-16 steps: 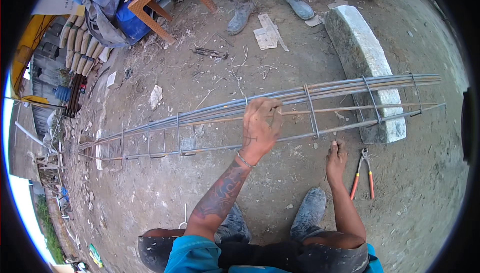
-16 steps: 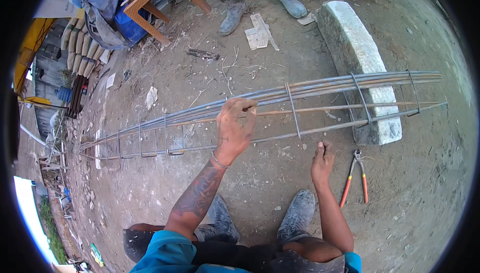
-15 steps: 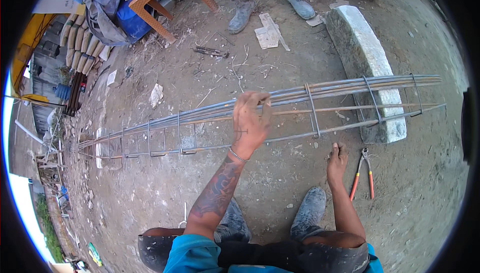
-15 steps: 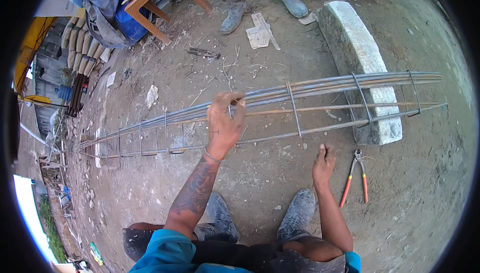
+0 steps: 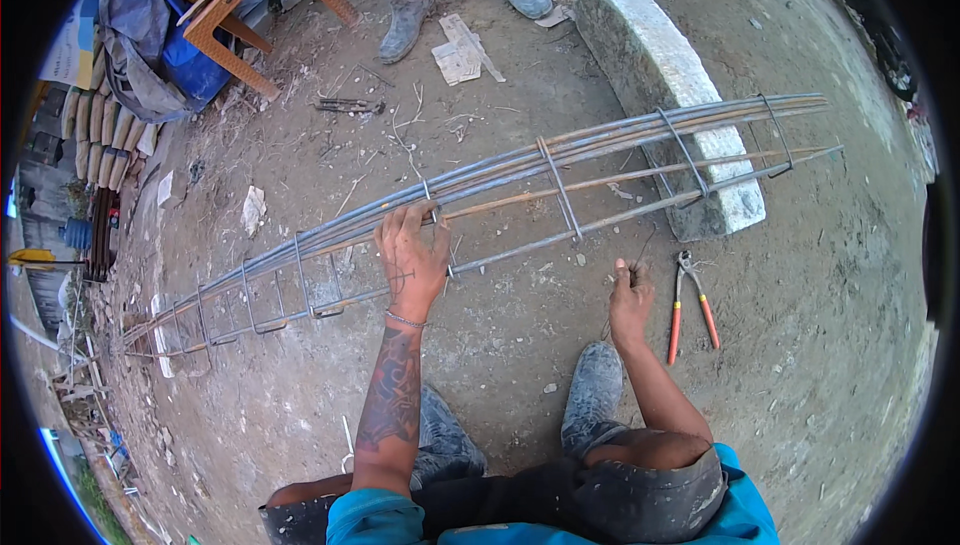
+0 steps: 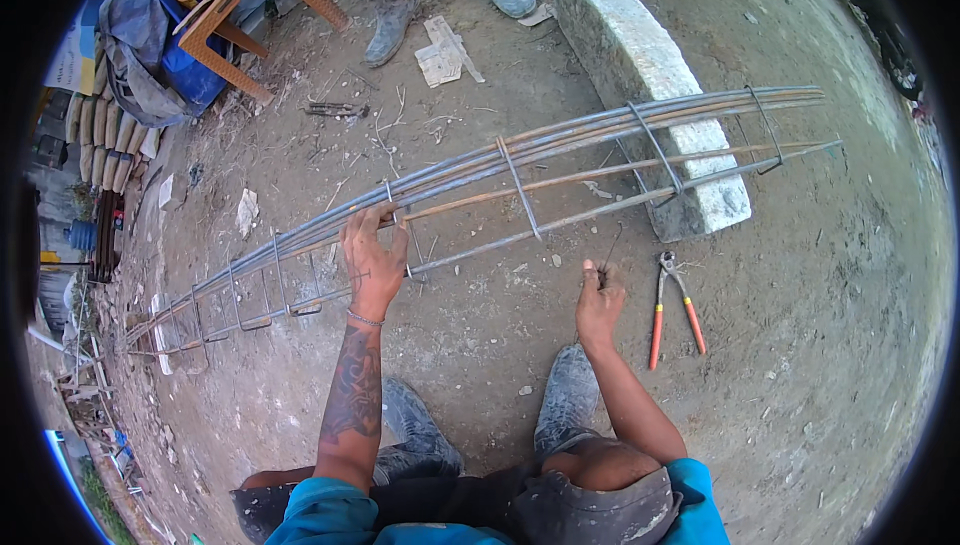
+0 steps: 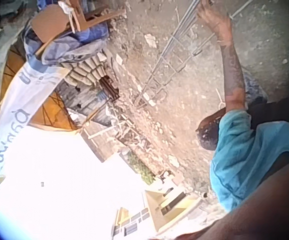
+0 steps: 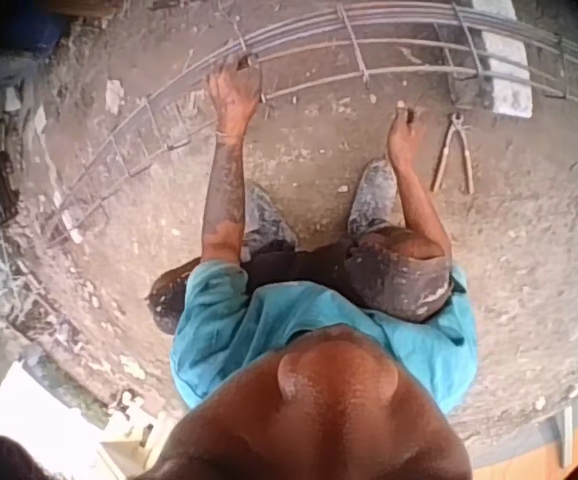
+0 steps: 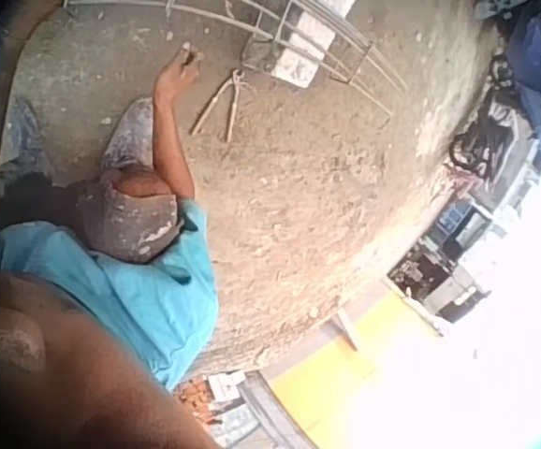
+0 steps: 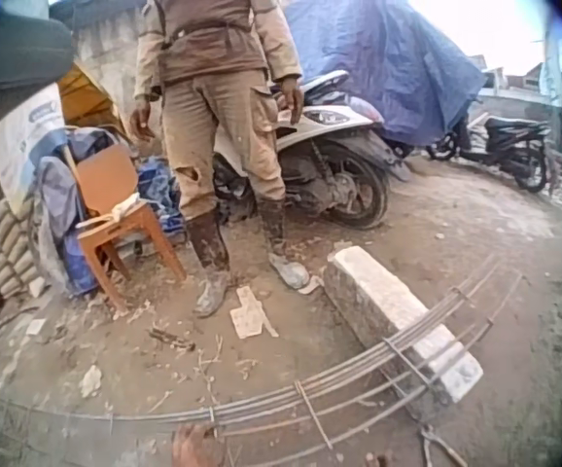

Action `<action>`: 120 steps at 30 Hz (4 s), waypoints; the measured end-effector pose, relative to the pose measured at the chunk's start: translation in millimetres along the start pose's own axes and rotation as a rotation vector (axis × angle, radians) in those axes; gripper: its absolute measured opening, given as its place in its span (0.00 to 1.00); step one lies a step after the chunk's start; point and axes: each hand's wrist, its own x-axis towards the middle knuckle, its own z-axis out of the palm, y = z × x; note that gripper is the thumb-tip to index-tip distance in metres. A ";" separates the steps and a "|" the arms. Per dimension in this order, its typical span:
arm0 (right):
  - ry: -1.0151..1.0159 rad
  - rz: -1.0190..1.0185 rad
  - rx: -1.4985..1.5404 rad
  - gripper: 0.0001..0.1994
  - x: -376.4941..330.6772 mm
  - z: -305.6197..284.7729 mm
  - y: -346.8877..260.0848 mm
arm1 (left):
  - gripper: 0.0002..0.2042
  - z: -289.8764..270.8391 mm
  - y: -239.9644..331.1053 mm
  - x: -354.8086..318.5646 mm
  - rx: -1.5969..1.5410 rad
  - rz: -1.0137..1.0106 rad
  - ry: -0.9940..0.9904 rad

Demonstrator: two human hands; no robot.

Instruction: The person assembles a steel rebar cage by tying longitudinal rebar bars and stirrups together with tie wire using pliers.

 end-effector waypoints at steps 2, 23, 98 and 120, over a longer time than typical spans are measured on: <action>-0.033 0.003 0.021 0.11 -7.4 7.1 -6.8 | 0.12 -9.2 -11.4 -6.6 -0.029 -0.045 0.000; 0.026 -0.068 -0.016 0.12 -9.2 9.3 -12.6 | 0.12 -8.3 -13.9 -8.8 0.041 -0.047 -0.039; -0.102 -0.856 -0.932 0.45 63.3 -12.8 -112.0 | 0.13 -23.3 12.1 -49.5 0.035 -0.349 -0.037; -0.318 -0.752 -0.844 0.40 -63.6 93.2 -142.3 | 0.14 -46.0 -20.4 -13.7 -0.320 -0.542 -0.531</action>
